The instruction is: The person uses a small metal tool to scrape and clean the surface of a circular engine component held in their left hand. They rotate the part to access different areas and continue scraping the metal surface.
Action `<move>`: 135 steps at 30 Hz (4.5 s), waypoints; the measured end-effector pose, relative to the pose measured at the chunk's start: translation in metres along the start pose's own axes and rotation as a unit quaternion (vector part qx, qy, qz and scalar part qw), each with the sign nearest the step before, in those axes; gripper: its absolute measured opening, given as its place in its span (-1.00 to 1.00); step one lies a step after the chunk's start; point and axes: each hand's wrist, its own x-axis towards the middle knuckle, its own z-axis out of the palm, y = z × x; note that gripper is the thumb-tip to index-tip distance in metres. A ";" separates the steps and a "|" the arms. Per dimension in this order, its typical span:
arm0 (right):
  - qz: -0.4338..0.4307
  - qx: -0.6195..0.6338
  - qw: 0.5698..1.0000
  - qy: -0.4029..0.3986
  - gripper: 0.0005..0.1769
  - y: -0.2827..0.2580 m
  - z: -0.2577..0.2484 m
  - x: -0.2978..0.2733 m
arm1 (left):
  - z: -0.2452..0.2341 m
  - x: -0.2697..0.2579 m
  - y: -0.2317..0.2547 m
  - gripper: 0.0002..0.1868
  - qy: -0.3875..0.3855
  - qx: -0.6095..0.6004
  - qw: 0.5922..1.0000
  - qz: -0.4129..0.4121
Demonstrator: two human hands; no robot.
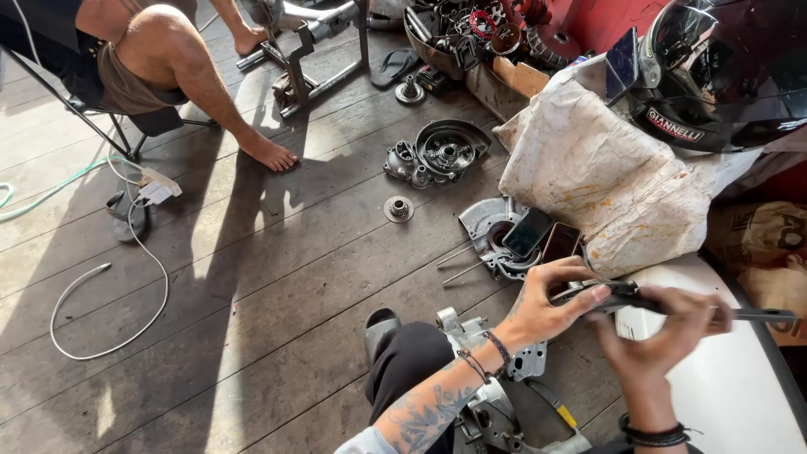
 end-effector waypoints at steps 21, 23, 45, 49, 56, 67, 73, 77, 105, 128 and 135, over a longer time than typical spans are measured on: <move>-0.013 -0.017 1.000 0.018 -0.24 -0.009 0.001 0.012 | 0.001 -0.003 -0.017 -0.47 0.012 -0.077 0.997 -0.015; 0.006 -0.023 0.999 0.026 -0.24 -0.014 0.001 0.016 | 0.002 -0.005 -0.022 -0.50 0.011 -0.102 0.995 -0.010; 0.097 0.123 0.985 -0.067 -0.64 -0.026 0.017 0.016 | -0.010 0.006 -0.012 -0.55 0.095 -0.046 0.987 0.119; 0.143 0.181 0.970 -0.072 -0.82 -0.034 0.011 0.026 | -0.009 0.005 -0.012 -0.55 0.102 -0.047 0.986 0.123; 0.146 0.209 0.965 -0.059 -0.82 -0.027 0.010 0.027 | -0.011 0.002 -0.013 -0.48 0.084 0.001 0.988 0.130; 0.186 0.218 0.958 -0.012 -0.89 -0.039 0.021 0.012 | -0.005 0.001 -0.013 -0.50 0.068 0.034 0.988 0.137; 0.197 0.205 0.957 -0.063 -0.88 -0.044 0.013 0.015 | -0.005 0.002 -0.011 -0.53 0.080 0.045 0.983 0.161; 0.184 0.205 0.959 -0.070 -0.85 -0.041 0.013 0.011 | -0.007 0.003 -0.005 -0.53 0.092 0.067 0.976 0.185; 0.264 0.168 0.944 -0.103 -0.79 -0.061 0.020 -0.002 | -0.012 -0.011 0.000 -0.47 0.117 0.113 0.979 0.126; 0.071 0.098 0.977 -0.178 -0.86 -0.046 0.029 -0.027 | -0.013 -0.012 -0.017 -0.17 0.105 0.075 0.991 0.035; -0.005 0.095 0.979 -0.181 -0.94 -0.040 0.036 -0.030 | -0.013 -0.009 -0.027 -0.02 0.114 0.079 0.990 0.024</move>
